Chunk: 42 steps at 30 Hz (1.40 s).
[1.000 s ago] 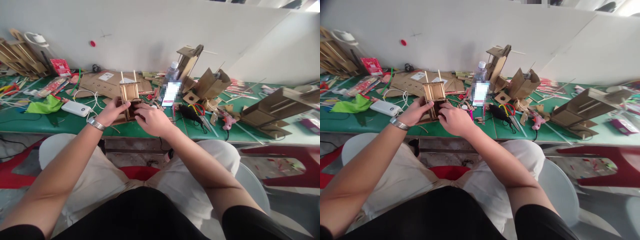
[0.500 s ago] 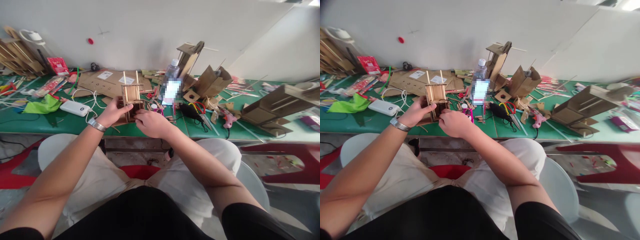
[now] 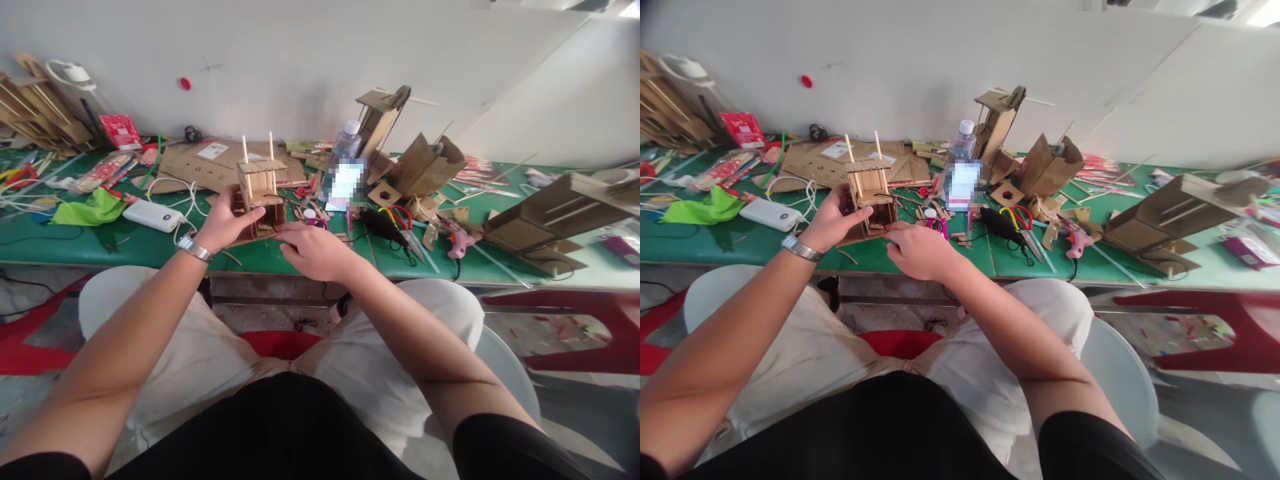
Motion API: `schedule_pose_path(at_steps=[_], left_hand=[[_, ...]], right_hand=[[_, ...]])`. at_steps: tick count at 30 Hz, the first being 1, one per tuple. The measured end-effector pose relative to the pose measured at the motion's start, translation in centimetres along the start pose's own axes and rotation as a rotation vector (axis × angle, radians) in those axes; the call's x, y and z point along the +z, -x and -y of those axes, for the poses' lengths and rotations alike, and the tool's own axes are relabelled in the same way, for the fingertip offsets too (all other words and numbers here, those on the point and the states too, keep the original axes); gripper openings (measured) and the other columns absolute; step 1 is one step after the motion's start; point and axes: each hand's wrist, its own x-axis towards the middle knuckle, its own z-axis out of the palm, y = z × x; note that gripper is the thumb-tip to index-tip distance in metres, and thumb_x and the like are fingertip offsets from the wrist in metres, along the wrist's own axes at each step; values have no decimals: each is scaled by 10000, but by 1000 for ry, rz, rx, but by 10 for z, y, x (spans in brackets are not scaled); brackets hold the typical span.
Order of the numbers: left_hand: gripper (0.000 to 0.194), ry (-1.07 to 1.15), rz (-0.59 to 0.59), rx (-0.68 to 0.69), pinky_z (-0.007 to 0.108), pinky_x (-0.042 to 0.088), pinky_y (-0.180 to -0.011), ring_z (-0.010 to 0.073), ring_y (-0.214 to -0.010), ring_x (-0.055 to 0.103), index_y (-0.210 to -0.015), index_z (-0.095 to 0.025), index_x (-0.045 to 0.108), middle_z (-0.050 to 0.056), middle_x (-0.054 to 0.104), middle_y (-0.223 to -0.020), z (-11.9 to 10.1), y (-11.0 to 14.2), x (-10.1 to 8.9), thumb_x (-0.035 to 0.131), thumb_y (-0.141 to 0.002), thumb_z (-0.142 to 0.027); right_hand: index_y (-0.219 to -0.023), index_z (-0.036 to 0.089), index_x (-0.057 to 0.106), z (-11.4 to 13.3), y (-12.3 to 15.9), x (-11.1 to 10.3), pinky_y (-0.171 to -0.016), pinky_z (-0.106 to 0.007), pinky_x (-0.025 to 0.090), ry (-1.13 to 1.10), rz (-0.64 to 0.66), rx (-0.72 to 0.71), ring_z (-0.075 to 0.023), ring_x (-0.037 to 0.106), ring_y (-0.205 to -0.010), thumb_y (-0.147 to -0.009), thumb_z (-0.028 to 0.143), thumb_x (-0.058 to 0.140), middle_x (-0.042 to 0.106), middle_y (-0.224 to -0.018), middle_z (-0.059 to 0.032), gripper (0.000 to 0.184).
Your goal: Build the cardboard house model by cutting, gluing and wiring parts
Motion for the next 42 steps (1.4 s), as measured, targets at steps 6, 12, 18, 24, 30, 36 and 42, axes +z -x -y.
schedule_pose_path(at_steps=[6, 12, 18, 24, 30, 36, 42], left_hand=[[795, 16, 5, 25, 587, 590, -1139, 379, -1282, 737, -1304, -246, 610, 138, 775, -1353, 0, 2, 2, 997, -718, -620], [795, 46, 34, 8, 559, 639, -1059, 368, -1218, 763, -1325, -247, 614, 150, 765, -1356, 2, 3, 3, 999, -725, -599], [772, 48, 51, 25, 593, 611, -1090, 374, -1224, 755, -1308, -234, 629, 148, 766, -1340, -1, 3, 4, 992, -728, -593], [727, 83, 222, 70, 593, 531, -1211, 397, -1382, 685, -1363, -230, 638, 145, 759, -1368, -10, 8, 6, 955, -796, -556], [776, 54, 208, 62, 608, 523, -1215, 400, -1387, 678, -1390, -231, 628, 160, 756, -1356, -6, 8, 6, 967, -775, -563], [768, 24, 182, 55, 628, 503, -1227, 410, -1386, 669, -1322, -224, 644, 146, 761, -1344, -4, 4, 5, 977, -740, -599], [741, 38, 167, 53, 610, 540, -1192, 387, -1327, 709, -1319, -211, 643, 167, 756, -1377, 1, 2, 4, 962, -773, -596]], right_hand=[[-1257, 138, 816, -3, 1, -12, -1150, -488, 552, -247, -179, -19, -298, 719, -1297, -1047, 205, 473, 778, -1378, -167, 408], [-1293, 155, 800, -3, 4, -31, -560, -290, 475, -654, -204, 206, -132, 597, -510, -1037, 336, 489, 708, -726, 2, 442], [-1222, 163, 813, -18, 5, -40, -578, -287, 389, -626, -346, 237, -126, 498, -547, -1034, 369, 534, 636, -693, 17, 395], [-1047, 157, 818, -44, -10, -25, -615, -280, 364, -408, -318, 368, -132, 502, -638, -992, 438, 718, 632, -683, 12, 303], [-786, 185, 719, -58, -16, -17, -406, -243, 287, -687, -116, 380, -70, 441, -431, -964, 489, 772, 711, -669, -8, 356], [-750, 199, 650, -50, -10, -35, -397, -213, 343, -894, -94, 223, -56, 503, -433, -996, 388, 726, 692, -705, 4, 319], [-807, 186, 636, -45, 0, -58, -402, -215, 357, -1063, -157, 102, -43, 512, -445, -995, 380, 727, 697, -799, -5, 285]])
